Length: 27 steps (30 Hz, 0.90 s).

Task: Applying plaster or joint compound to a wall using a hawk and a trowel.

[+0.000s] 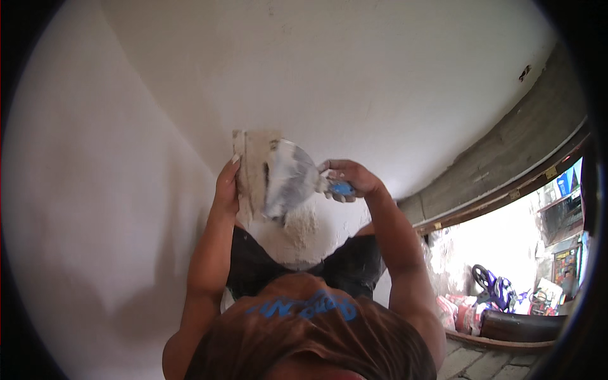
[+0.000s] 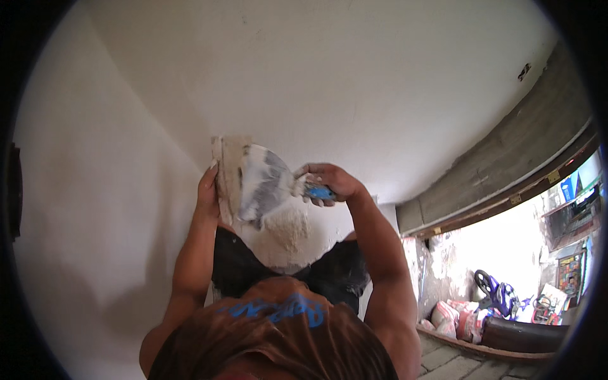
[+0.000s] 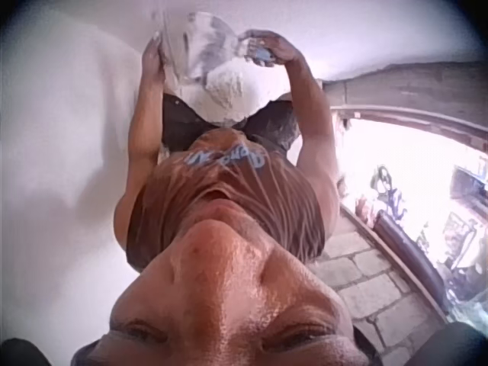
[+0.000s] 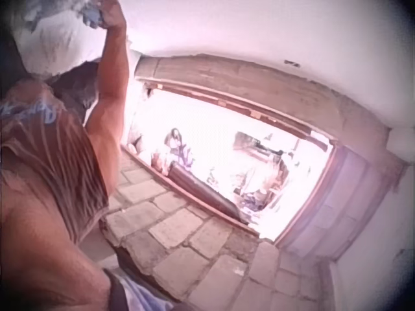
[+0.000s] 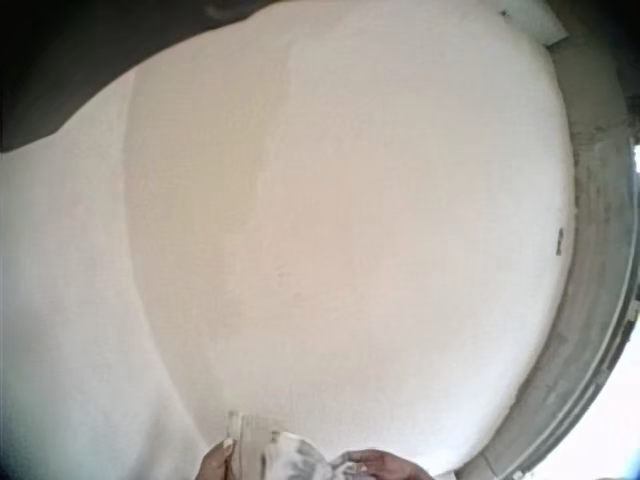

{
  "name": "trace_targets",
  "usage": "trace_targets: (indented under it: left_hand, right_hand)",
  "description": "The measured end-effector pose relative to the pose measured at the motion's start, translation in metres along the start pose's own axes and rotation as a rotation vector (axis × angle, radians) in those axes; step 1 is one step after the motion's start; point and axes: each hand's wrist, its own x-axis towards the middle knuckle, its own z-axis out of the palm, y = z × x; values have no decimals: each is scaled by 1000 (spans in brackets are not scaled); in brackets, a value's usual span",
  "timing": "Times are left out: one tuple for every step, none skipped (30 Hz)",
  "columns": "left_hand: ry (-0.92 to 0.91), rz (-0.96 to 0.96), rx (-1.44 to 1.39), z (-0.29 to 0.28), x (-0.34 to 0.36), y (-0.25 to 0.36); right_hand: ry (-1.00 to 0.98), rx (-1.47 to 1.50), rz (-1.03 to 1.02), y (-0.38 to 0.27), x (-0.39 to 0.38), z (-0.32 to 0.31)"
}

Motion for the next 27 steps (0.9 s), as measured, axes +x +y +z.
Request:
trace_targets:
  left_hand:
    - [28,15,-45,1,-4,5]
    - [57,37,-80,1,-8,15]
    - [91,56,-117,6,-7,26]
    - [76,94,-96,14,-1,44]
    - [240,206,-43,26,2,64]
    - [399,307,-3,41,3,80]
    - [380,389,-23,53,9,104]
    - [365,554,146,64,14,132]
    - [348,710,315,74,20,158]
    - [313,937,593,93,27,182]
    - [264,1151,870,113,35,203]
    - [248,1257,1090,142,37,216]
    - [226,1354,1309,166,46,223]
    - [285,1478,1530,174,67,228]
    - [344,1601,1766,180,81,237]
    - [338,1596,1785,182,90,242]
    - [306,1649,1962,181,101,246]
    - [268,1696,2140,179,110,247]
    - [256,1689,2149,175,117,246]
    - [300,1558,2207,168,124,244]
    - [347,1425,2259,159,130,241]
    - [347,1414,2270,150,138,234]
    - [385,1444,2246,138,144,222]
    - [433,1463,2221,122,148,201]
    - [481,1419,2323,99,149,166]
    - [532,1396,2418,73,149,130]
    - [413,1367,2391,45,139,99]
  right_hand:
    - [77,-40,-21,10,-6,-10]
    - [100,1,-73,27,-7,-29]
    - [182,35,-130,52,-7,-51]
    - [213,131,-111,68,-12,-67]
    - [307,174,-84,79,-17,-70]
    - [321,199,-125,97,-23,-80]
    - [400,171,-114,107,-23,-79]
    - [439,203,-112,116,-22,-76]
    - [461,196,-130,127,-19,-73]
    - [489,191,-146,138,-18,-70]
    - [513,218,-146,150,-18,-70]
    - [531,248,-142,163,-17,-68]
    - [544,313,-152,176,-17,-70]
    - [543,320,-147,181,-19,-74]
    - [588,268,-122,180,-17,-72]
    - [633,216,-96,180,-16,-70]
    - [614,244,-116,179,-15,-73]
    - [612,256,-113,179,-16,-75]
    - [606,291,-137,180,-16,-79]
    - [600,324,-157,181,-18,-81]
    - [619,335,-166,181,-20,-83]
    - [611,341,-159,180,-19,-89]
    - [624,345,-203,178,-18,-92]
    - [636,343,-237,178,-24,-94]
    - [635,380,-241,172,-24,-91]
    - [617,374,-248,164,-20,-90]
    - [630,425,-245,162,-20,-85]
